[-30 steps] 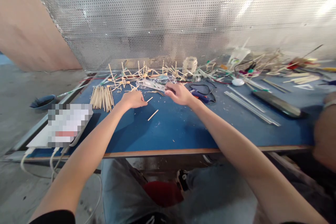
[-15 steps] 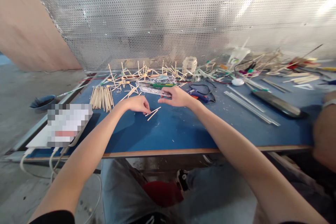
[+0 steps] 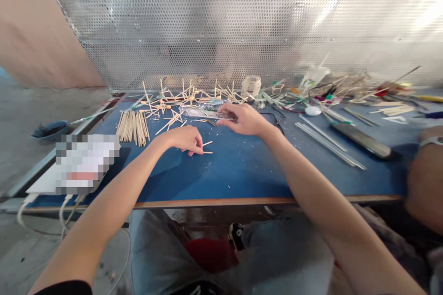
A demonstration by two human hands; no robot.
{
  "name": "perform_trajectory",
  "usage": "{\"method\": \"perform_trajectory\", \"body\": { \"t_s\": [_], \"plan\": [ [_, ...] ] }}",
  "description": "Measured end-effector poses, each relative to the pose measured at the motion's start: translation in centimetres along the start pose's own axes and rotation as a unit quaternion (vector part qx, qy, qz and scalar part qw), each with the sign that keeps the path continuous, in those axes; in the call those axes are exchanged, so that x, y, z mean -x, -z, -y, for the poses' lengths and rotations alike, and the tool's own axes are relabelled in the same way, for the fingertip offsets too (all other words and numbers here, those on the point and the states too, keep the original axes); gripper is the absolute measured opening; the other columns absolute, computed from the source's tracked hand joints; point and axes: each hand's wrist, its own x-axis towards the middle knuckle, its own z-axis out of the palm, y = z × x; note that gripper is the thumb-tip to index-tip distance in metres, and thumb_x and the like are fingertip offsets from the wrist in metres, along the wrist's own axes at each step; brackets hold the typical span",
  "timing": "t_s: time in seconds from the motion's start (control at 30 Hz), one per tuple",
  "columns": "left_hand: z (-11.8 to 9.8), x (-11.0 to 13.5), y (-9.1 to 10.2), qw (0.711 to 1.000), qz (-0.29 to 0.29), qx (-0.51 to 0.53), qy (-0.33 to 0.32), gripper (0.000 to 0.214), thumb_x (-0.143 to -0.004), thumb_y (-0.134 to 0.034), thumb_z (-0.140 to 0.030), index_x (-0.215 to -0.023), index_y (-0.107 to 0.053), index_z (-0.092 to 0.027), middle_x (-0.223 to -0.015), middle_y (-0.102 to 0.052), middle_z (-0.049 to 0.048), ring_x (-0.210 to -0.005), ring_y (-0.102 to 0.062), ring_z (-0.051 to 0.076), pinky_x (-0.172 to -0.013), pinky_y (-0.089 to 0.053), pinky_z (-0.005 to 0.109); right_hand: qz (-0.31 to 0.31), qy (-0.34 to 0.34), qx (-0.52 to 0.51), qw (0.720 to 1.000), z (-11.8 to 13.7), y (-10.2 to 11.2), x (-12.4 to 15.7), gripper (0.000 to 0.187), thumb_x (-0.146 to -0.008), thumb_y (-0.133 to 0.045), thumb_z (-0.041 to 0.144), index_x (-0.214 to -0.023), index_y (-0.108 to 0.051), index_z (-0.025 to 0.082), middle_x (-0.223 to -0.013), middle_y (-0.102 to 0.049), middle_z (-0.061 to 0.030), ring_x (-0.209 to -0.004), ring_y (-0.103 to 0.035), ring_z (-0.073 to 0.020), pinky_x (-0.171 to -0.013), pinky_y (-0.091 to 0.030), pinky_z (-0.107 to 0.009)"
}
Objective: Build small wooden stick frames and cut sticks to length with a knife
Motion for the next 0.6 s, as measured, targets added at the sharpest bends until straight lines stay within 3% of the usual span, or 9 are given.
{"method": "perform_trajectory", "body": {
  "t_s": [0.17, 0.27, 0.33, 0.43, 0.6],
  "plan": [
    [0.3, -0.3, -0.3, 0.999, -0.018, 0.0, -0.032, 0.025, -0.08, -0.068, -0.042, -0.081, -0.08, -0.02, -0.065, -0.076, 0.0015, -0.061, -0.064, 0.014, -0.061, -0.042, 0.026, -0.052, -0.013, 0.023, 0.998, -0.7, 3.8, 0.4, 0.042, -0.092, -0.068, 0.05, -0.124, -0.067, 0.022, -0.084, -0.065, -0.0004, -0.066, -0.051, -0.0126, -0.067, -0.04, -0.028],
    [0.5, -0.5, -0.4, 0.999, -0.001, 0.031, -0.04, 0.024, -0.079, -0.07, -0.042, -0.08, -0.08, -0.02, -0.064, -0.075, 0.0008, -0.062, -0.064, 0.013, -0.062, -0.041, 0.026, -0.048, 0.046, 0.0, 0.998, -0.4, 4.3, 2.6, 0.047, -0.09, -0.072, 0.055, -0.122, -0.07, 0.021, -0.092, -0.07, -0.0033, -0.069, -0.056, -0.0135, -0.067, -0.042, -0.028],
    [0.5, -0.6, -0.4, 0.998, 0.005, 0.045, -0.032, 0.023, -0.078, -0.072, -0.041, -0.079, -0.081, -0.02, -0.064, -0.075, 0.0008, -0.062, -0.063, 0.013, -0.062, -0.041, 0.026, 0.004, 0.096, -0.006, 0.995, 0.4, 3.7, 4.8, 0.049, -0.092, -0.067, 0.059, -0.123, -0.071, 0.02, -0.095, -0.071, -0.0055, -0.074, -0.06, -0.015, -0.069, -0.043, -0.028],
    [0.6, -0.8, -0.4, 0.998, 0.002, 0.051, -0.026, 0.022, -0.077, -0.073, -0.041, -0.076, -0.08, -0.02, -0.065, -0.075, 0.0004, -0.059, -0.06, 0.012, -0.06, -0.04, 0.026, 0.124, 0.093, 0.09, 0.984, 2.0, 1.8, 7.9, 0.056, -0.095, -0.061, 0.062, -0.138, -0.065, 0.027, -0.096, -0.07, -0.0049, -0.073, -0.063, -0.015, -0.063, -0.037, -0.027],
    [0.7, -0.9, -0.5, 0.998, -0.001, 0.05, -0.032, 0.023, -0.077, -0.074, -0.042, -0.073, -0.079, -0.02, -0.065, -0.075, -0.0003, -0.058, -0.058, 0.011, -0.058, -0.038, 0.026, 0.169, 0.083, 0.186, 0.964, 3.1, -0.9, 9.3, 0.067, -0.099, -0.049, 0.065, -0.151, -0.051, 0.024, -0.112, -0.07, -0.0102, -0.091, -0.069, -0.0236, -0.062, -0.037, -0.029]
  ]
}}
